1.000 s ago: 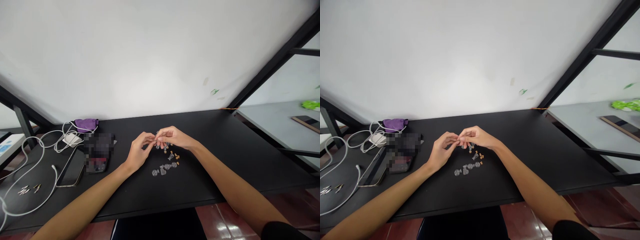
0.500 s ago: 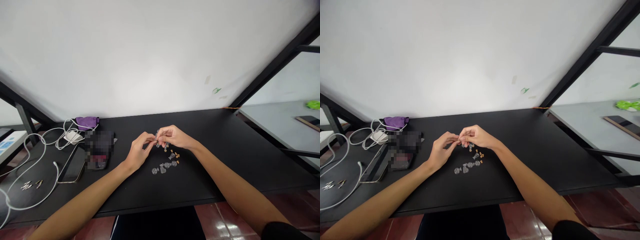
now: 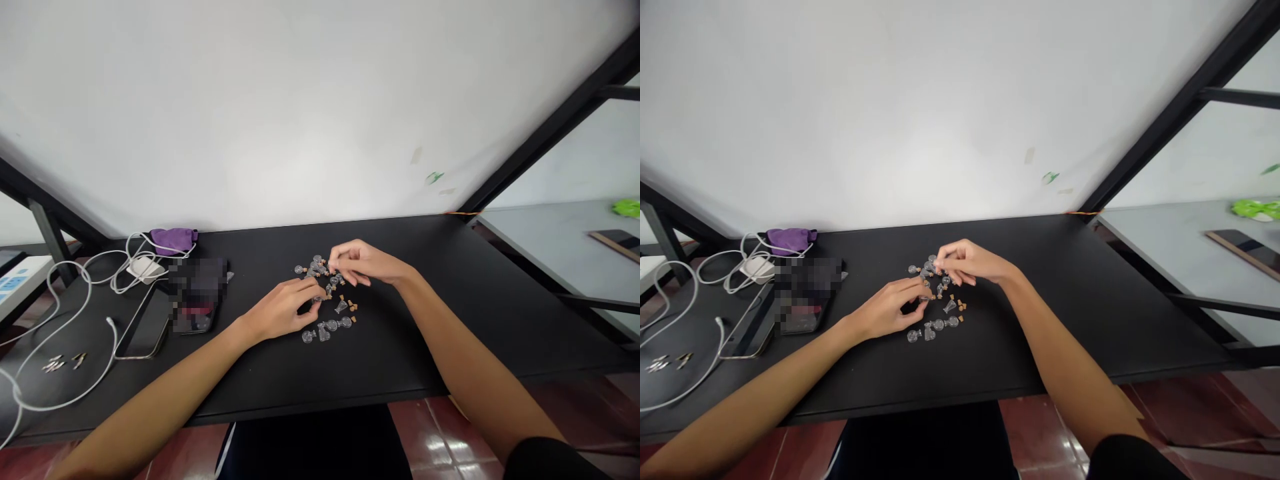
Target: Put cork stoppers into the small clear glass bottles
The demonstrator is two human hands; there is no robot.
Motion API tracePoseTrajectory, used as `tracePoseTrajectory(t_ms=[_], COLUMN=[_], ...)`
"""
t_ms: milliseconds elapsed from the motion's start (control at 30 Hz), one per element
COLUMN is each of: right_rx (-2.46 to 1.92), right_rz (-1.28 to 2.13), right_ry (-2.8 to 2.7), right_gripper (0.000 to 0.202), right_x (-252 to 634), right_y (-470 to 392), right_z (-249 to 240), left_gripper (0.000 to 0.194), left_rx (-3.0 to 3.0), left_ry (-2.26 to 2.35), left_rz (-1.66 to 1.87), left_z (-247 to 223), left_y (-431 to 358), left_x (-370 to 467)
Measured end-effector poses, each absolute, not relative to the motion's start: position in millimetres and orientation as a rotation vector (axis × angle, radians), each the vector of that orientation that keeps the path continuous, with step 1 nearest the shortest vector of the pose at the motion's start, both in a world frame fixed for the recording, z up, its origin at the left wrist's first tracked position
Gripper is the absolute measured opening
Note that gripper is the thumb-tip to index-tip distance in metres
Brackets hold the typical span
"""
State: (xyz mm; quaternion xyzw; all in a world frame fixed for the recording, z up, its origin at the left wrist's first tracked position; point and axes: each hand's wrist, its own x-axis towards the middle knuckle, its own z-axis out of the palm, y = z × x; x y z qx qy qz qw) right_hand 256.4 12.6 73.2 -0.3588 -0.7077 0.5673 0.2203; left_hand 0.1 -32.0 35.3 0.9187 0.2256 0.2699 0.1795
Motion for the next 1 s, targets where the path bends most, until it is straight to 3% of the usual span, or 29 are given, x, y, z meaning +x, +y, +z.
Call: tracePoseTrajectory(t_ms=[167,500,800,1000], right_rx=[-1.077,-1.169,-1.227,-1.245], right_rz=[1.801,1.743,1.75,1.628], right_ry=[-2.306,-2.443,-2.455,-2.478], right_gripper=[0.031,0.03,0.026,0.021], right_x=[274,276,273,276], right_y=[15,19,19,16], right_z=[81,74,72,79], left_gripper=[0.02,0.013,0.057,0.043], left_rx=[2.667,2.798,3.005,3.024], left_ry=[0.604,0.705,0.465,0.477], left_rz=[0.638,0.627,0.552,0.471], left_z=[33,31,36,34], left_y=[-30,-30,-31,-31], left_x=[0,2,11,12])
